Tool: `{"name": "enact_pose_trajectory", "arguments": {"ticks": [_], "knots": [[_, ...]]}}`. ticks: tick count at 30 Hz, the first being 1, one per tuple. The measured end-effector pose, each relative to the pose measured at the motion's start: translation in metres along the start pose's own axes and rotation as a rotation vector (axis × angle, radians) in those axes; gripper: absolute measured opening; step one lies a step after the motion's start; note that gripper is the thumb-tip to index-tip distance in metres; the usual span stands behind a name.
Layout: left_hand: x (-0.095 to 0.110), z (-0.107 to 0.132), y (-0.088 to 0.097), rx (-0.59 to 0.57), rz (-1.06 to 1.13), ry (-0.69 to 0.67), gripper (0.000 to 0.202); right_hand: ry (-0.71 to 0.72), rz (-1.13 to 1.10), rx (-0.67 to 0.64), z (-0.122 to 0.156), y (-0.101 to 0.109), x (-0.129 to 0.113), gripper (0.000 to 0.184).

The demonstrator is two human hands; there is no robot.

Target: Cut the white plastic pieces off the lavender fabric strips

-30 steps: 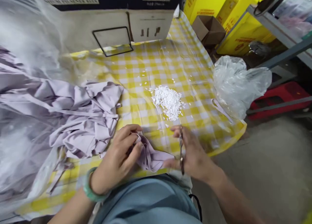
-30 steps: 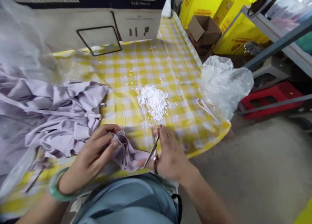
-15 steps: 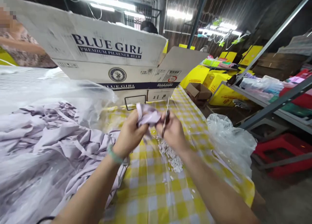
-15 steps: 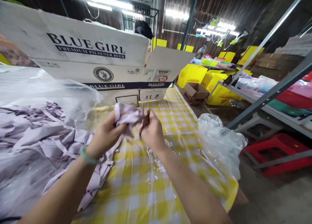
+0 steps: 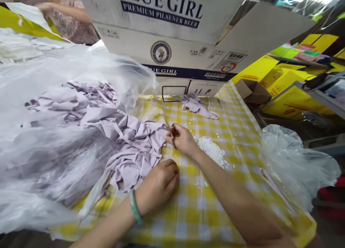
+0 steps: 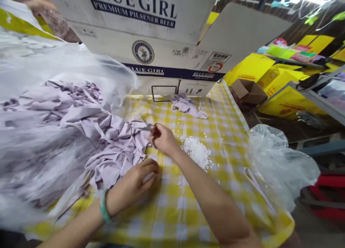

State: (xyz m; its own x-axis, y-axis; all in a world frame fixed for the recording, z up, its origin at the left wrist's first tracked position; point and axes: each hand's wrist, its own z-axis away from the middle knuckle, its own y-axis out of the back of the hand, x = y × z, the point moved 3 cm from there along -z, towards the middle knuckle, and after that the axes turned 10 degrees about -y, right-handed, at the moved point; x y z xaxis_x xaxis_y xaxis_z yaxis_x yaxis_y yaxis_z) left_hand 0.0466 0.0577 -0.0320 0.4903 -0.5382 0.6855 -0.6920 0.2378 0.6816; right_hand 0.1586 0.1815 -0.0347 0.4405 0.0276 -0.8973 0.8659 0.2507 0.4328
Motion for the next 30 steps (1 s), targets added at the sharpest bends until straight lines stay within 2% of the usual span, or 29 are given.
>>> {"name": "enact_pose_trajectory", "arguments": {"ticks": [2,4,6,9,12,15,17,18,19,21,22,23,25,27,28,30], "knots": [[-0.011,0.017,0.025,0.107,-0.127,0.017,0.02,0.028,-0.108,-0.162,0.014,-0.034,-0.005,0.026],[-0.03,0.023,0.054,0.237,-0.344,0.003,0.018,0.009,-0.202,-0.2,0.021,-0.049,-0.007,0.028],[-0.052,0.022,0.075,0.206,-0.555,0.006,0.017,-0.051,-0.244,-0.106,0.023,-0.047,-0.005,0.03],[-0.076,0.014,0.088,0.094,-0.651,0.029,0.015,-0.105,-0.276,0.012,0.031,-0.03,-0.001,0.033],[-0.07,0.012,0.09,0.118,-0.671,0.036,0.022,-0.118,-0.357,-0.001,0.051,-0.015,0.001,0.033],[-0.036,0.021,0.079,0.273,-0.616,0.0,0.02,-0.145,-0.481,-0.022,0.074,-0.008,-0.003,0.034],[-0.004,0.031,0.055,0.327,-0.437,-0.135,0.018,-0.163,-0.556,-0.077,0.084,-0.009,-0.009,0.035],[0.013,0.035,0.038,0.291,-0.319,-0.246,0.02,-0.183,-0.579,-0.134,0.087,-0.012,-0.013,0.036],[0.029,0.039,0.018,0.186,-0.201,-0.363,0.021,-0.215,-0.587,-0.215,0.091,-0.017,-0.017,0.036],[0.053,0.047,-0.02,0.047,-0.109,-0.48,0.022,-0.32,-0.581,-0.405,0.1,-0.029,-0.02,0.039],[0.061,0.051,-0.035,0.016,-0.094,-0.514,0.022,-0.385,-0.576,-0.486,0.106,-0.035,-0.019,0.042],[0.066,0.054,-0.046,0.005,-0.092,-0.531,0.022,-0.445,-0.574,-0.536,0.112,-0.04,-0.016,0.044],[0.068,0.063,-0.056,0.022,-0.045,-0.549,0.021,-0.532,-0.605,-0.512,0.125,-0.043,-0.007,0.043],[0.06,0.072,-0.051,0.097,0.107,-0.473,0.016,-0.564,-0.679,-0.383,0.136,-0.04,0.003,0.037],[0.052,0.075,-0.045,0.165,0.216,-0.359,0.015,-0.57,-0.717,-0.315,0.142,-0.037,0.007,0.035],[0.03,0.078,-0.034,0.304,0.482,-0.01,0.015,-0.576,-0.771,-0.228,0.154,-0.033,0.012,0.035]]}}
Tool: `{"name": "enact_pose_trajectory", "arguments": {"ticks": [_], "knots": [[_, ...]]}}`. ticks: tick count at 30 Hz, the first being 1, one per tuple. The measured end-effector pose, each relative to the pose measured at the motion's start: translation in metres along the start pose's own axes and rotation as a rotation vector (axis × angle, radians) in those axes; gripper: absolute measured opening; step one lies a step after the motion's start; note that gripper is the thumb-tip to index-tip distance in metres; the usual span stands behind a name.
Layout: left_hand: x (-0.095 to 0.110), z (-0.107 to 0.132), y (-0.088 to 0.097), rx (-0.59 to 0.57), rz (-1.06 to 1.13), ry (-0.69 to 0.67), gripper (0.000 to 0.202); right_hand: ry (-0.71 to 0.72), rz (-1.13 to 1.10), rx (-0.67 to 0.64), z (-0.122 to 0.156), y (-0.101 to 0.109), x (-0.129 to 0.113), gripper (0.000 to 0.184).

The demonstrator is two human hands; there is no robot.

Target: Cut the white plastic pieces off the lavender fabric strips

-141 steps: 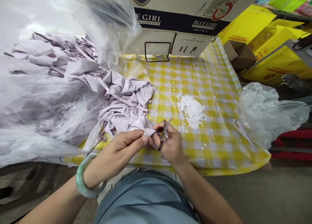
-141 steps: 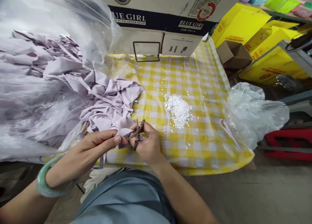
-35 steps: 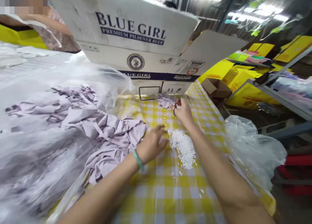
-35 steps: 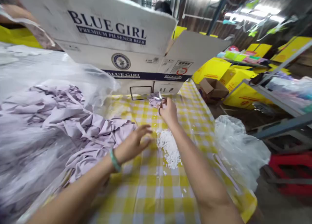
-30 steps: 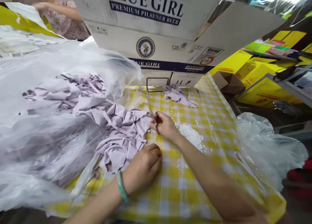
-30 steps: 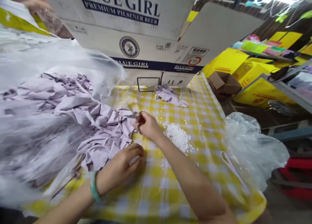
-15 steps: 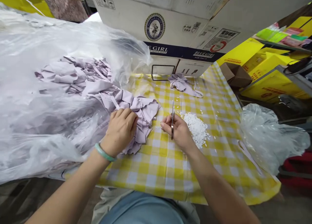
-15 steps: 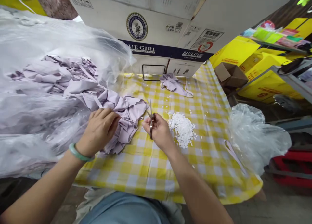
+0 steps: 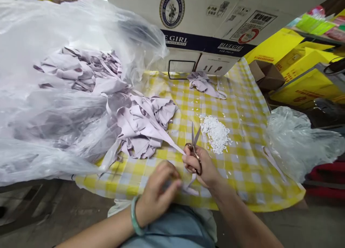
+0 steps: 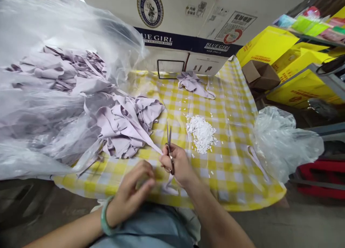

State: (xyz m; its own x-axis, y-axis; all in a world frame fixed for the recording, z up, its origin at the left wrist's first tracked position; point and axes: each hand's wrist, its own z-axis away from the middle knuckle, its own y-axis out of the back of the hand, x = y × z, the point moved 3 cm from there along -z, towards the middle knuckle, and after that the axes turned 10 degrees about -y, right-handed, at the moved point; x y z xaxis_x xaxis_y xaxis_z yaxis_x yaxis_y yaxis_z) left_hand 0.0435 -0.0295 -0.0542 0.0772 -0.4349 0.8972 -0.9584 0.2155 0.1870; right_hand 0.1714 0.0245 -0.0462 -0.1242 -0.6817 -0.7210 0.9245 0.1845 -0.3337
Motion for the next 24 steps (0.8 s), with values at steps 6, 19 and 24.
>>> {"name": "enact_pose_trajectory", "arguments": {"ticks": [6,19,24], "knots": [[-0.01,-0.024,0.011,0.411,0.659,0.571,0.033,0.095,0.041,-0.038,0.023,-0.002,0.021,0.035],[0.046,-0.037,0.015,-0.117,0.875,0.797,0.035,0.634,0.336,-0.115,0.004,0.016,-0.04,0.025],[0.031,-0.017,0.021,-0.034,0.853,0.85,0.037,0.669,0.545,-0.302,-0.004,-0.005,-0.056,0.016]]}}
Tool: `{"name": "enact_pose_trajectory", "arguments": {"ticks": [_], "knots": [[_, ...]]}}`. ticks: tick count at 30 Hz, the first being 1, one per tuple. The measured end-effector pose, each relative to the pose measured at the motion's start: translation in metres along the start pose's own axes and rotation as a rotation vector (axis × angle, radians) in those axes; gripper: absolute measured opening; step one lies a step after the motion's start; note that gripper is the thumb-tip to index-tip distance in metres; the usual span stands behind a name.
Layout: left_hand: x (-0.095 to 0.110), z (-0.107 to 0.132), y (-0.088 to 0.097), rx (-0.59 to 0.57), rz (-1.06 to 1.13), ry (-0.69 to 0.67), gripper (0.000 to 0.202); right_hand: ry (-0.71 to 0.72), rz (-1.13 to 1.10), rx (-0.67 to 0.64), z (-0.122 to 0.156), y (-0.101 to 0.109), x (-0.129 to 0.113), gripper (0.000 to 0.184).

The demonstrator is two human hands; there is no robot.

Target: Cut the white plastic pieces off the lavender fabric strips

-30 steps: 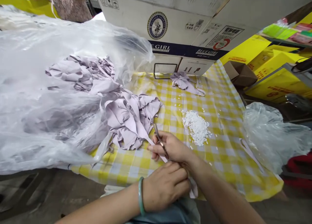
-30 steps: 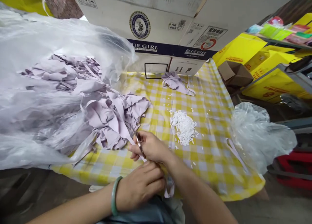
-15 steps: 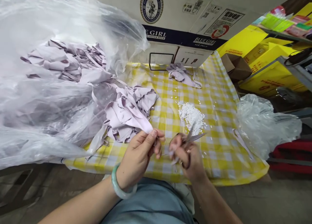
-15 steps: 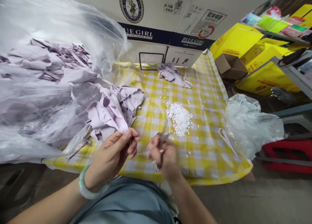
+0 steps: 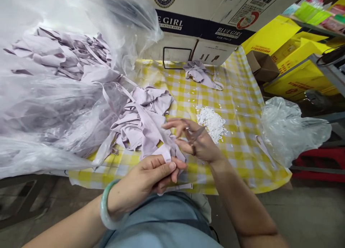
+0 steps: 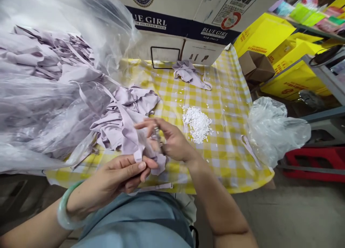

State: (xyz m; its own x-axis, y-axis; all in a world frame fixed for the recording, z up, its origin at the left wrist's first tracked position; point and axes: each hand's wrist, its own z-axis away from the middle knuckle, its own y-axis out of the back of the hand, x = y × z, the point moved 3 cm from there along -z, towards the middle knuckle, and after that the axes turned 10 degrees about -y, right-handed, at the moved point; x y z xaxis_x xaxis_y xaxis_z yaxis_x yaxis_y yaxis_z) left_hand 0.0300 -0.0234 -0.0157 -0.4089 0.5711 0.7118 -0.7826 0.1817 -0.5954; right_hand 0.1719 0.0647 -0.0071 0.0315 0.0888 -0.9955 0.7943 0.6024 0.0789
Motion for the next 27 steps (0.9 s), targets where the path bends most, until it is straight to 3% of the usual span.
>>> {"name": "enact_pose_trajectory", "arguments": {"ticks": [3,5,10,14,16,19,21,24,27], "knots": [[-0.007,0.006,-0.003,-0.024,0.023,0.031,0.037,-0.005,0.196,-0.385,-0.021,-0.013,-0.002,0.024],[-0.011,0.009,-0.001,0.002,0.037,0.038,0.036,-0.06,0.282,-0.446,-0.031,-0.011,0.005,0.028],[-0.013,0.012,0.015,0.163,0.046,-0.062,0.03,-0.203,0.199,-0.242,-0.017,0.013,0.021,0.016],[-0.006,0.011,0.019,0.15,-0.067,-0.102,0.029,-0.207,0.099,-0.008,0.022,0.023,0.016,0.007],[0.001,0.01,0.016,0.103,-0.202,-0.166,0.03,-0.176,0.123,0.161,0.043,0.02,0.014,0.009],[0.015,0.006,0.007,0.057,-0.484,-0.426,0.027,-0.184,0.164,0.431,0.071,0.002,0.021,0.01],[0.018,0.0,-0.003,0.012,-0.566,-0.575,0.026,-0.232,0.026,0.553,0.083,-0.018,0.032,0.014],[0.007,-0.018,-0.014,-0.064,-0.368,-0.546,0.028,-0.352,-0.27,0.541,0.09,-0.045,0.05,0.026],[-0.008,-0.036,-0.015,-0.002,-0.251,-0.491,0.028,-0.434,-0.162,0.505,0.094,-0.045,0.05,0.032]]}}
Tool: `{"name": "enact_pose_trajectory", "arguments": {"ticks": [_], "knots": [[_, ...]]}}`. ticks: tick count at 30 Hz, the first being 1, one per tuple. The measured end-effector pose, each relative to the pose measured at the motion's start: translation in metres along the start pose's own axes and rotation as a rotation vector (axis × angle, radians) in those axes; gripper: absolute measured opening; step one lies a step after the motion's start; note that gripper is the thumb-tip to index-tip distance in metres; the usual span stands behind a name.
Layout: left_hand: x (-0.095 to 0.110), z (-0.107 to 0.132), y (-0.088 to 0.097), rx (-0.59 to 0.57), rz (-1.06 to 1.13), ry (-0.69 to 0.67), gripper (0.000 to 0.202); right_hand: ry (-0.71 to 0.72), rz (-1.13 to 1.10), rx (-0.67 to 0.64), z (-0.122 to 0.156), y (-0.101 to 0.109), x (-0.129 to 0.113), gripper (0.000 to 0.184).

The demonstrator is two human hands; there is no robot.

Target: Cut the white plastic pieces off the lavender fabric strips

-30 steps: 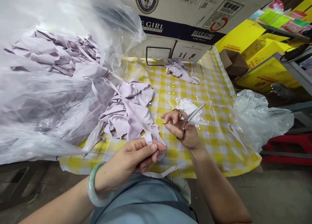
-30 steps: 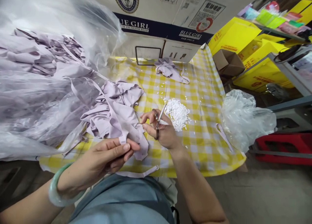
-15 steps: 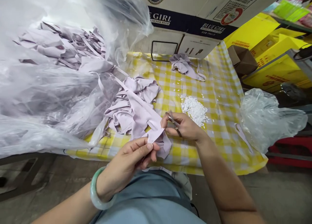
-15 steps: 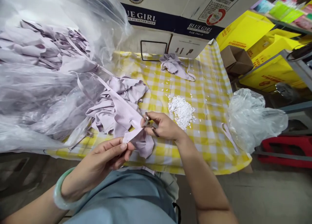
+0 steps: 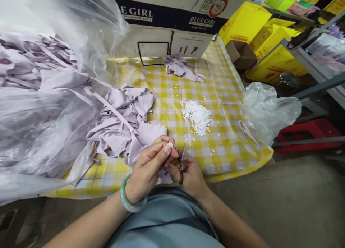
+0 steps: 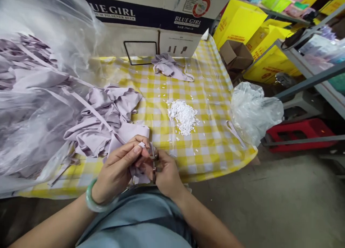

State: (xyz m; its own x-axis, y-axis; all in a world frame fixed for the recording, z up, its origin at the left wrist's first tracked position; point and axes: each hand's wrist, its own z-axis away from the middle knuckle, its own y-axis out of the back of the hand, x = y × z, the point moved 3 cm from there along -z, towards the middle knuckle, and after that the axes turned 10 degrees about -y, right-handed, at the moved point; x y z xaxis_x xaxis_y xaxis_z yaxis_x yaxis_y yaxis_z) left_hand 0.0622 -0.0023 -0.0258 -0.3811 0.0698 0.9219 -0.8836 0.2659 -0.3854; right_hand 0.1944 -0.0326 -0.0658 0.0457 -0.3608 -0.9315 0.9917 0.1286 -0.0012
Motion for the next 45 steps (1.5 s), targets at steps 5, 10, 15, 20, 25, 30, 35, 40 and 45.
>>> {"name": "enact_pose_trajectory", "arguments": {"ticks": [5,10,15,20,25,30,35,40,45], "knots": [[-0.014,-0.003,-0.001,-0.033,-0.231,-0.037,0.029,0.182,0.579,0.128,0.003,0.04,-0.03,0.045],[-0.018,-0.004,-0.005,-0.073,-0.276,-0.013,0.033,0.186,0.827,0.072,0.001,0.05,-0.039,0.05],[-0.022,-0.006,-0.005,-0.098,-0.312,0.006,0.036,0.19,0.832,0.05,-0.002,0.047,-0.037,0.055],[-0.022,-0.009,-0.006,-0.128,-0.354,-0.022,0.036,0.2,0.846,0.06,-0.003,0.049,-0.035,0.057],[-0.022,-0.012,-0.009,-0.157,-0.37,-0.024,0.037,0.19,0.863,0.068,-0.004,0.052,-0.034,0.058],[-0.021,-0.014,-0.012,-0.172,-0.373,-0.064,0.04,0.184,0.841,0.067,-0.004,0.052,-0.034,0.058],[-0.024,-0.012,-0.012,-0.167,-0.369,-0.067,0.038,0.173,0.858,0.084,-0.005,0.053,-0.034,0.056],[-0.031,-0.014,-0.014,-0.165,-0.37,-0.052,0.037,0.161,0.87,0.097,-0.003,0.058,-0.032,0.049],[-0.036,-0.025,-0.028,-0.253,-0.409,-0.082,0.034,0.144,0.922,0.202,0.001,0.074,-0.023,0.045]]}}
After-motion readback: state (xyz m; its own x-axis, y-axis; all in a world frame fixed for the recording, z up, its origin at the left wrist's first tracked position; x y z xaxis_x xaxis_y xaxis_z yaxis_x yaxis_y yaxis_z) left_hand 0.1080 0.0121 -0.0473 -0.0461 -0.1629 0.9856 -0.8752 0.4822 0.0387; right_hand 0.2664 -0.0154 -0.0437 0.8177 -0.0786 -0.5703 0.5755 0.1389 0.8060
